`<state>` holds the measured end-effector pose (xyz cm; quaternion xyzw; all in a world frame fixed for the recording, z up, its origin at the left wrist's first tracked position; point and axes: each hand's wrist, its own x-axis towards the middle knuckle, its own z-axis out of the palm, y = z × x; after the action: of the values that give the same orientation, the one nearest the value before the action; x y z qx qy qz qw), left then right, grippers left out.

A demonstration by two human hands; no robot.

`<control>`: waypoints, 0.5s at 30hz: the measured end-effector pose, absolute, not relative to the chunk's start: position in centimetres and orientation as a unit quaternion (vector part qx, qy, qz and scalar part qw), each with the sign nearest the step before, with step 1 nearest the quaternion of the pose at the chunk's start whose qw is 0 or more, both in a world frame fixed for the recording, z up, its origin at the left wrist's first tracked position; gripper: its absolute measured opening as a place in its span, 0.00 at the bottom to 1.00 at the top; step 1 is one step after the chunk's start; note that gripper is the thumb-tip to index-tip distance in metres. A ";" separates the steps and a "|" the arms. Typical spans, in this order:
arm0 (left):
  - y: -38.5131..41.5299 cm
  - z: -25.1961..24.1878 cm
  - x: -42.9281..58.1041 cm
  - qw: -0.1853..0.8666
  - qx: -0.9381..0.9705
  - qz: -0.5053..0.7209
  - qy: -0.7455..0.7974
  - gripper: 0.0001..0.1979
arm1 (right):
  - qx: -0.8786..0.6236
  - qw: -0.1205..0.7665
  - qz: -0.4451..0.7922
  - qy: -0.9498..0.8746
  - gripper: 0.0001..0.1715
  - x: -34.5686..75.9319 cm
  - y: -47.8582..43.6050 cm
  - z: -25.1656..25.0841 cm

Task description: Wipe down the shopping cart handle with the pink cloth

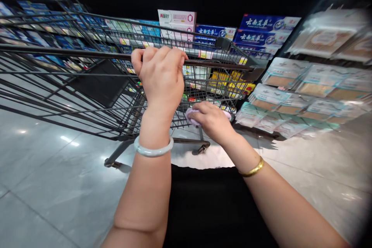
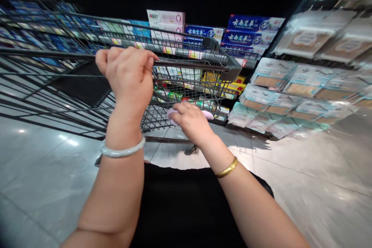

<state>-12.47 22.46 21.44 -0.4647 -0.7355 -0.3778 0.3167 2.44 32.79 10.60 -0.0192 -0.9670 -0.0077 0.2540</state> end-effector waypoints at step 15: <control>22.6 21.5 -12.5 0.322 -0.463 -0.379 -0.734 0.14 | -0.073 0.159 -0.004 -0.985 0.09 2.5 32.4 13.3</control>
<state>-12.48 22.58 21.50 -0.4625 -0.7339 -0.3789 0.3223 2.45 32.36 13.28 -0.0727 -0.9846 -0.0039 0.1588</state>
